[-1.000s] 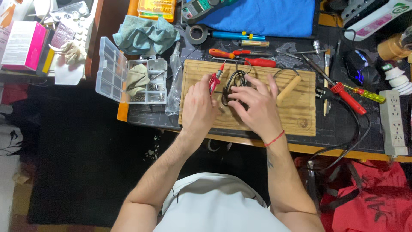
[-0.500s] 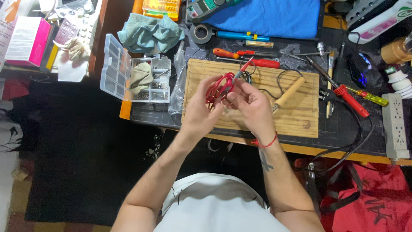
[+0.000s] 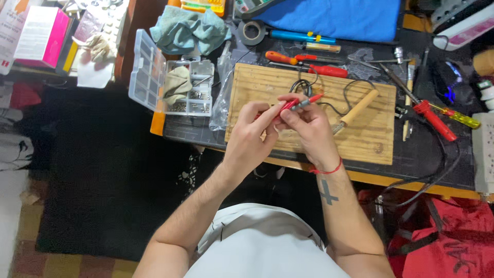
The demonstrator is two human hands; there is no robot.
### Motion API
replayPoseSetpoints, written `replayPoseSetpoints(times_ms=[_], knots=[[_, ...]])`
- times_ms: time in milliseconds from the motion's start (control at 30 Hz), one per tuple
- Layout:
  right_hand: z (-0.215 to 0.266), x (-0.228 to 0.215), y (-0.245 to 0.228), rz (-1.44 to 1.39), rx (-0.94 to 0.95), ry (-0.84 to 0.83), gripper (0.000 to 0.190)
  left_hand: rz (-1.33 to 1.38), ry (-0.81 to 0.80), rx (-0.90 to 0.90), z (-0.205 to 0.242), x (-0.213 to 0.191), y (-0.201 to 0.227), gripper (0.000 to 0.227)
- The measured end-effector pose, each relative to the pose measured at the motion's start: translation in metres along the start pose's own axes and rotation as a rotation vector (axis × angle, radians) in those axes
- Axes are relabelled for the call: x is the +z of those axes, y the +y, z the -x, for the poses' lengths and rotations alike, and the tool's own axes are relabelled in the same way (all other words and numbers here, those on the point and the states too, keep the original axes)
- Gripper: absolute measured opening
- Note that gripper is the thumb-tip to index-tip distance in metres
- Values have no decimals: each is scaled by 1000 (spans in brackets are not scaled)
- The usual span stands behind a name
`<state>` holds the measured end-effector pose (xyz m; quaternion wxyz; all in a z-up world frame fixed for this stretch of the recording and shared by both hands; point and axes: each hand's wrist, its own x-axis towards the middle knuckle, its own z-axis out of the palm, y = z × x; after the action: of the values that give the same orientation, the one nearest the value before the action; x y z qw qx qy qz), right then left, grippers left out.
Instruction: The person organizes multimeter test leads on a workbench. They coil the red and black leads, place them into a clear plastic bag, and set the bag aside. The person then handles a black power cable, coiling it and placing it on the workbench.
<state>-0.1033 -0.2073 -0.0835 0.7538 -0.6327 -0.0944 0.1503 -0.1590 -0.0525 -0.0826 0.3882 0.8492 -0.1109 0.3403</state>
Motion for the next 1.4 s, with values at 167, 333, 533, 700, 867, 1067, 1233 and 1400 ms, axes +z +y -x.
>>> replayPoseSetpoints(times_ms=[167,333,533,700,867,1067,1233,1400], knots=[[3,7,-7,59,-16,24,35,101,-44,-76,2,-29,1,44],[4,12,-24,201,-101,26,34,-37,-11,-101,12,-70,-28,31],[3,6,-25,494,-256,-14,32,-421,-222,-194,31,-95,-51,41],[5,3,-30,476,-166,-15,32,-374,-174,-203,34,-85,-65,25],[11,1,-34,448,16,-29,33,-285,-154,-182,19,-81,-55,21],[13,1,-41,391,170,0,28,-148,-108,-114,4,-65,-42,17],[12,-10,-27,264,201,61,27,-22,-77,-124,-7,-51,-33,20],[19,-27,-35,235,39,162,23,79,-78,-175,-19,-35,-17,16]])
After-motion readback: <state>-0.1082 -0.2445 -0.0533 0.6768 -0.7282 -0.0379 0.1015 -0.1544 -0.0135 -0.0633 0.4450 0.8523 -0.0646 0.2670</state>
